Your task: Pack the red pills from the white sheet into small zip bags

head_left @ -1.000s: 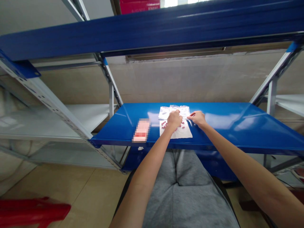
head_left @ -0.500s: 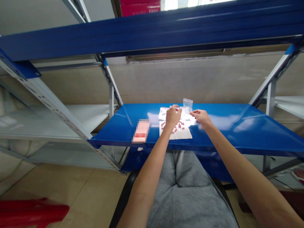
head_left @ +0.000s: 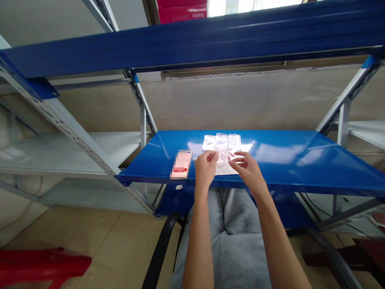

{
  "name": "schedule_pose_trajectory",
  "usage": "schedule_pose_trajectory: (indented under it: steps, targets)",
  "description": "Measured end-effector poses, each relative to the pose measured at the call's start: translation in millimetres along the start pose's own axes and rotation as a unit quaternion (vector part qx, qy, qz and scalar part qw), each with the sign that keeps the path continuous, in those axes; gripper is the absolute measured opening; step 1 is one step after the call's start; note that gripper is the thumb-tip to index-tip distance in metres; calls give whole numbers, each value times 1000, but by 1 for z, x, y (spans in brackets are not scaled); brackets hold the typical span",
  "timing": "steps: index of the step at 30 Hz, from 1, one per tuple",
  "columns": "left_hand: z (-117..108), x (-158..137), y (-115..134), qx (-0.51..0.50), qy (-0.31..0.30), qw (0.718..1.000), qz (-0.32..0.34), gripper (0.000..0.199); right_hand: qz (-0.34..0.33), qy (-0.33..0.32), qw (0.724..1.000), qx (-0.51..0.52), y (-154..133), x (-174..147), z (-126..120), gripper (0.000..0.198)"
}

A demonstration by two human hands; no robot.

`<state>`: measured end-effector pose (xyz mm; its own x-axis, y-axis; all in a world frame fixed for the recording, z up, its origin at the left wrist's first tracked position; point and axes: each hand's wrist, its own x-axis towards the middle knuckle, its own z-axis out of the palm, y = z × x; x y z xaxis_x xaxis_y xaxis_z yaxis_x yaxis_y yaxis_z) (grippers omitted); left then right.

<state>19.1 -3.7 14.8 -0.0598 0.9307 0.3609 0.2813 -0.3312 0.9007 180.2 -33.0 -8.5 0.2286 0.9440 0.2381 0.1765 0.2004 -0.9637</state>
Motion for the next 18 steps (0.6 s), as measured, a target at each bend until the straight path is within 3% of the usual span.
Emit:
schedule_pose_trajectory:
  steps: [2,5,10,12,16,18]
  targets:
    - [-15,-2,-4,-22,-41,999,-7,14,-32,13,999,-1,-9,-2,1,57]
    - [-28,-4,-10,-45,-111,992,-24,17,-61,-26,998,-1,-14,-4,7,46]
    - [-38,-6,-21,-26,-181,981,-68,21,-47,-41,998,5,-3,-4,22,26]
    - [-41,-7,-22,15,-165,984,-71,25,-34,-38,999,-3,1,-3,27,25]
    - [-45,-10,-17,150,-62,986,-25,28,-5,-7,1000,-20,8,-4,36,26]
    - [-44,-12,-13,183,-55,982,-2,33,5,11,1000,-28,12,-6,40,26]
